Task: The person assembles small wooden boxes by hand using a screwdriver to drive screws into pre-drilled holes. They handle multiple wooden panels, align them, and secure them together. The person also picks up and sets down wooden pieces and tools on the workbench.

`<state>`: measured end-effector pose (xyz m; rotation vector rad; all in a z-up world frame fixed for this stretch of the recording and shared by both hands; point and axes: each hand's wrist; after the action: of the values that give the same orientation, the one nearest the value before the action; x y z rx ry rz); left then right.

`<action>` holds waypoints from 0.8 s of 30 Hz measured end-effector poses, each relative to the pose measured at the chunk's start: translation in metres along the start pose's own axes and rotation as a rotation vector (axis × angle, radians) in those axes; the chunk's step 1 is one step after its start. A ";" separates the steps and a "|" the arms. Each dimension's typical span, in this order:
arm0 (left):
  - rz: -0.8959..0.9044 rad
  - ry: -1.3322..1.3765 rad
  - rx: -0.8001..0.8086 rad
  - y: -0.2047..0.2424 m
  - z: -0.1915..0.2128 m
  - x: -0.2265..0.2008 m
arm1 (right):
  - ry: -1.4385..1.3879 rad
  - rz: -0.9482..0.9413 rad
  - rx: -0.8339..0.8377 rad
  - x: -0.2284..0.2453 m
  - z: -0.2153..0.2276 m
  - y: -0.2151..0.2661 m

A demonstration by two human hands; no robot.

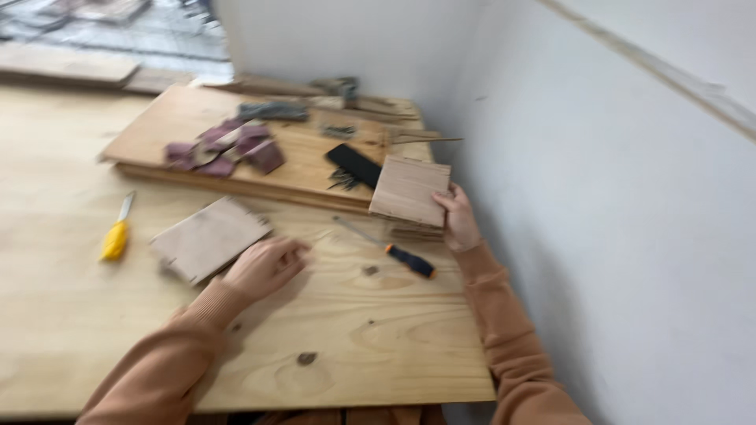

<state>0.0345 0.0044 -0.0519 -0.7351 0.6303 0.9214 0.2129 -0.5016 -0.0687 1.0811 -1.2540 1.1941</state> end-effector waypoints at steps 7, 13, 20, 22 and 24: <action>0.142 0.384 -0.180 -0.004 0.003 -0.036 | -0.061 -0.083 0.417 0.053 -0.137 0.101; 0.270 0.643 -0.346 0.005 0.027 -0.032 | -0.058 0.094 0.706 0.038 -0.207 0.178; 0.451 -0.056 -0.485 0.023 0.120 0.082 | 0.075 0.234 0.976 0.028 -0.198 0.193; 0.542 -0.114 -0.481 0.026 0.134 0.088 | 0.127 0.274 0.971 0.029 -0.195 0.196; 0.610 -0.097 -0.516 0.030 0.142 0.067 | 0.164 0.244 0.976 0.034 -0.192 0.203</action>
<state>0.0628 0.1594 -0.0259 -0.9668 0.5401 1.7126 0.0282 -0.2895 -0.0533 1.4812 -0.6489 2.1380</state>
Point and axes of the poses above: each hand's wrist, its own y-axis away from the middle knuckle, its own z-axis out of the back of the hand, x = y × z, and after that the axes turned 14 degrees about y, right-handed
